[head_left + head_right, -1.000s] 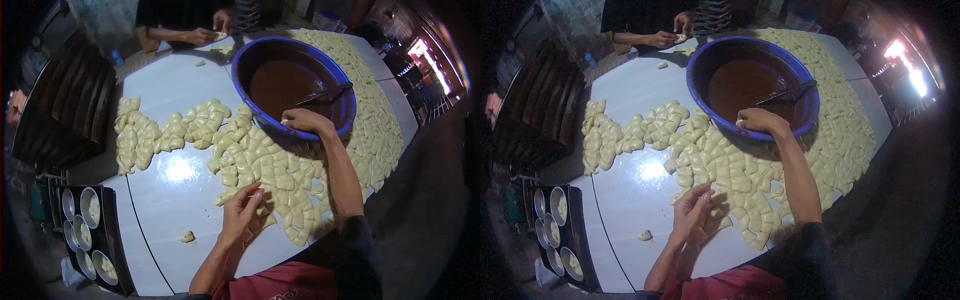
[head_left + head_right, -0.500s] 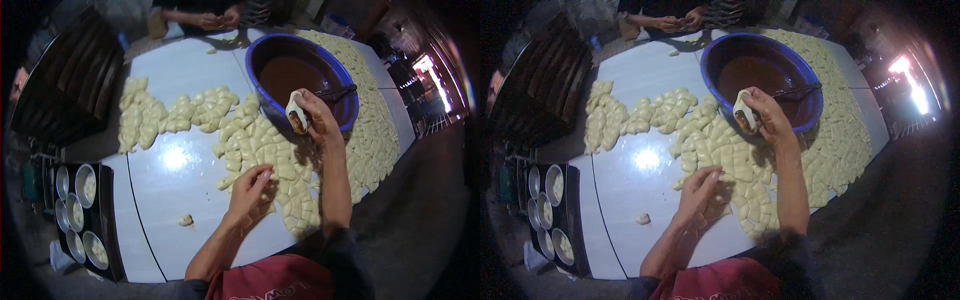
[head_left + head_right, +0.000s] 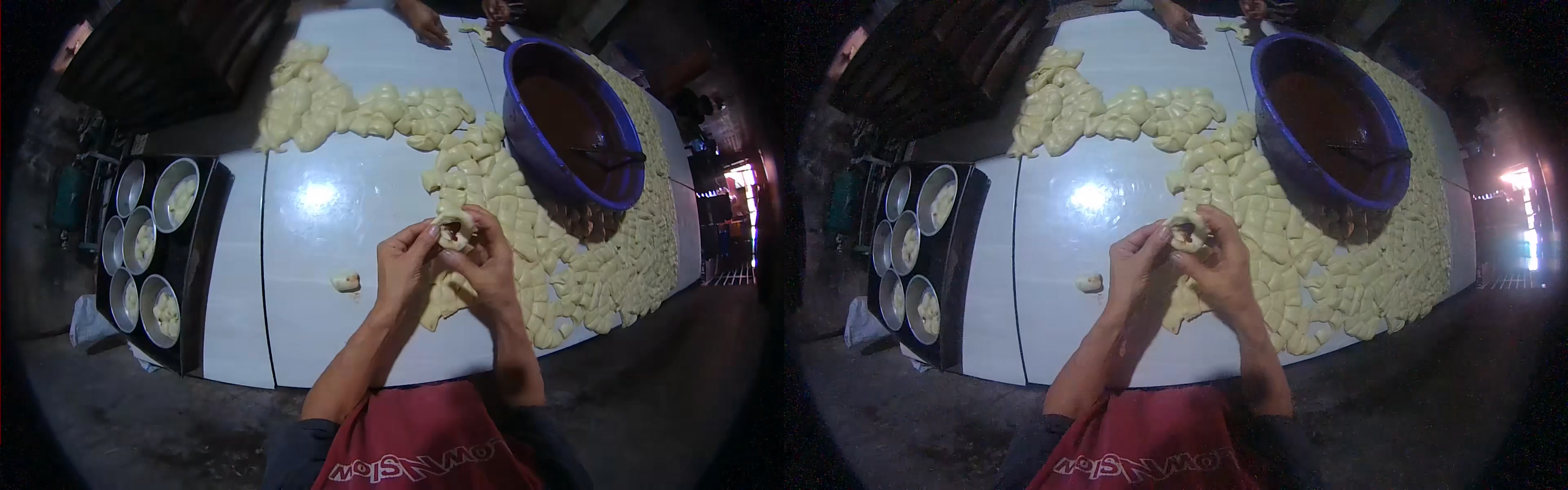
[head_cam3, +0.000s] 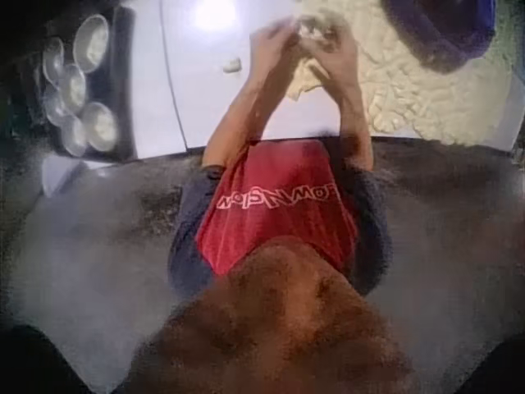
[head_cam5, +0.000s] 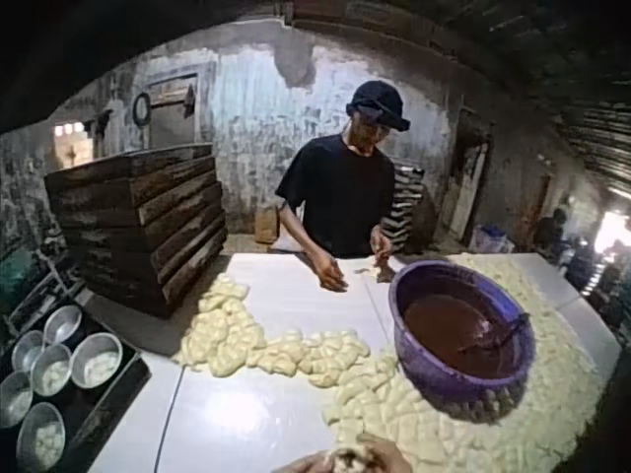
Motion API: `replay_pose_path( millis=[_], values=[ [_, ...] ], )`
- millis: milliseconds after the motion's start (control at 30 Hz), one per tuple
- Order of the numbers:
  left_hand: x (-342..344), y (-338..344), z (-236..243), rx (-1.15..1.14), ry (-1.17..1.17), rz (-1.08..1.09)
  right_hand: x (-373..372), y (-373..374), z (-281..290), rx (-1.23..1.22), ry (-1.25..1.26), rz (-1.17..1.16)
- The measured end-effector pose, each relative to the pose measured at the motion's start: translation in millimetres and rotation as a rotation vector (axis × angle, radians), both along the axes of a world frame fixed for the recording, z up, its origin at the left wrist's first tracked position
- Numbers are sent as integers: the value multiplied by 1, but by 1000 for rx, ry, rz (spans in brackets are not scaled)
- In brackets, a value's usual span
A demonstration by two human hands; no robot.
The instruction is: The person prepares bread by taking small pieces of dough, flattening them, adding a chocolate-like filling from a bowl, folding the dough to enclose the filling, and placing the filled rolls into small metal baking pans.
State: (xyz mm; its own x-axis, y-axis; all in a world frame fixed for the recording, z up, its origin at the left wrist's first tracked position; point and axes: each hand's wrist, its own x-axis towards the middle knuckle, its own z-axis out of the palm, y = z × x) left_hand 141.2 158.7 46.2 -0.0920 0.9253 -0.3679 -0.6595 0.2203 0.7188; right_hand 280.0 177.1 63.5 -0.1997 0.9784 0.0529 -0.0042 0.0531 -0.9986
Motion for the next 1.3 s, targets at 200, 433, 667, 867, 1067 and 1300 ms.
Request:
replay_pose_path(
  millis=[200, 433, 667, 867, 1067, 1300],
  values=[
    [-11, -18, -17, 121, 373, 112, -32, -16, -18, 386, -388, -129],
    [-61, -7, 33, -33, 315, -191, -53, -14, 3, -167, 77, -21],
    [-86, -6, 28, -30, 244, -303, -43, -24, -15, 155, -93, 170],
    [-80, -23, 30, 141, 224, -228, -62, -21, -14, 537, -127, -91],
    [-77, -33, 30, 169, 360, -183, -82, -19, -31, 599, -133, -275],
    [-95, -44, 31, 139, 554, -95, -103, -18, -10, 442, -320, -213]
  ],
)
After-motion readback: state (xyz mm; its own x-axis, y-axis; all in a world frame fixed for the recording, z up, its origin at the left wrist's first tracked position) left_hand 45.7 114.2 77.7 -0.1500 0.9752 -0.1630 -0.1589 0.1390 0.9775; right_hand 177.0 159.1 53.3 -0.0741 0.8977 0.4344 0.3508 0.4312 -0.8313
